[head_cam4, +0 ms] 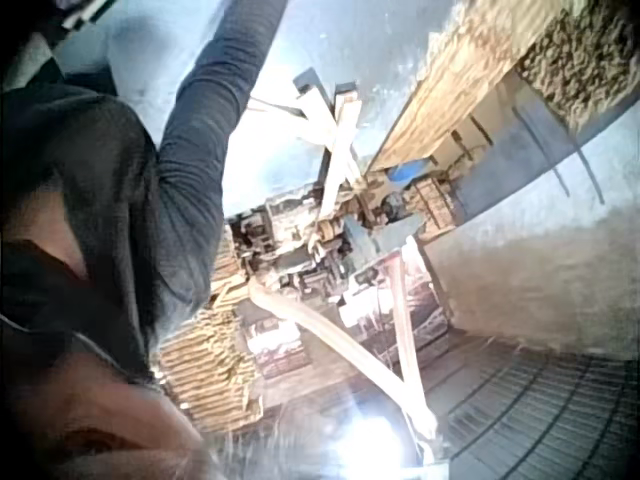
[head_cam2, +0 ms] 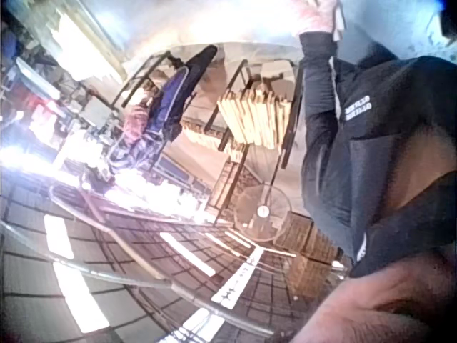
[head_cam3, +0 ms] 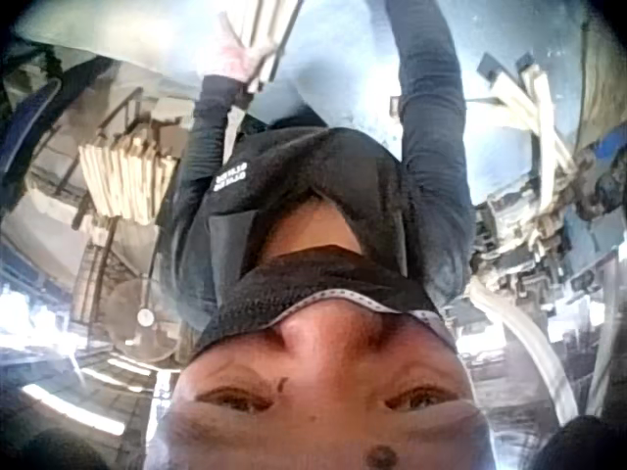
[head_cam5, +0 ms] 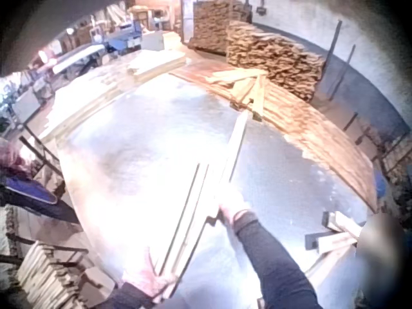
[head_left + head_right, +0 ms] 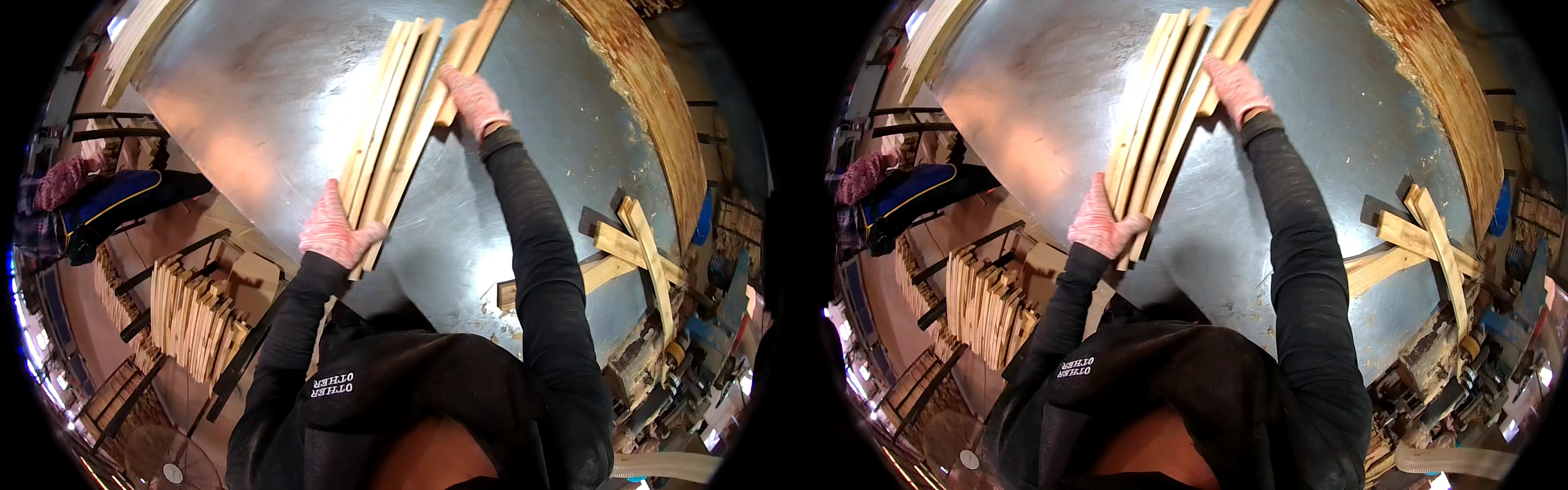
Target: The person sorts wooden planks on a metal table, picking them up individually and placing them into a neat stack. The person wears pink gloves and handles the wood pieces one by one, organizing them into a pile.
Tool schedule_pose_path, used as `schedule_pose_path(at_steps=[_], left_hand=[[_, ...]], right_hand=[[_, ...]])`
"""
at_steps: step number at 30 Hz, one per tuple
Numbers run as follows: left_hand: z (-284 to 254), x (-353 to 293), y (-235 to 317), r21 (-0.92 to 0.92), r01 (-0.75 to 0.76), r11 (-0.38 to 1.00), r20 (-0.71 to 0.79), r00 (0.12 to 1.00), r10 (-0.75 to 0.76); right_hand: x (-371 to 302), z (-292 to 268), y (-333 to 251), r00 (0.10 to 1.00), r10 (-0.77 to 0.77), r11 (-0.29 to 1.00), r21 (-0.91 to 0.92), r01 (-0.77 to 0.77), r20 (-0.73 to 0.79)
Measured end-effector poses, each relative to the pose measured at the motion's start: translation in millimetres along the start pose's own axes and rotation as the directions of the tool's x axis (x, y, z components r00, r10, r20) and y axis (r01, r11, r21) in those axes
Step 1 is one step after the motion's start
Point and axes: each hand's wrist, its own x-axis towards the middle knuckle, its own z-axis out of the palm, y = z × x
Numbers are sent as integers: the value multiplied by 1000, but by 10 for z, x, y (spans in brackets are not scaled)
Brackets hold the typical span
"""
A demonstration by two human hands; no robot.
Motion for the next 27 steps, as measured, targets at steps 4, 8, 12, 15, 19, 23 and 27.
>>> schedule_pose_path(at_steps=[4, 8, 12, 15, 19, 23, 27], left_hand=[[6, -40, 15, 54, -51, 997, -31, 998, 53], [186, 16, -280, -377, -182, 908, -118, 982, 147], [233, 94, -40, -479, -168, 861, -68, 986, 154], [156, 48, 63, -71, -131, 989, -130, 984, 121], [60, 377, -448, 105, -266, 958, -246, 927, 284], [-461, 364, -20, 580, 249, 776, -115, 968, -224], [70, 776, 1148, 490, -733, 472, -23, 531, 847]], right_hand=[[-480, 351, 20, 989, 20, 921, 382, -76, 148], [-1433, 504, -107, 898, -186, 929, -226, 293, 398], [-1911, 886, 261, 753, -149, 894, -238, 379, 641], [-2080, -89, 693, 926, -249, 899, -289, 330, 285], [-2237, -2090, 2050, 811, -306, 806, -590, -58, -499], [-2754, -2925, 2831, 675, 89, 783, -368, -502, -733], [-3028, -2675, 3683, 354, 509, 791, 264, -552, -785]])
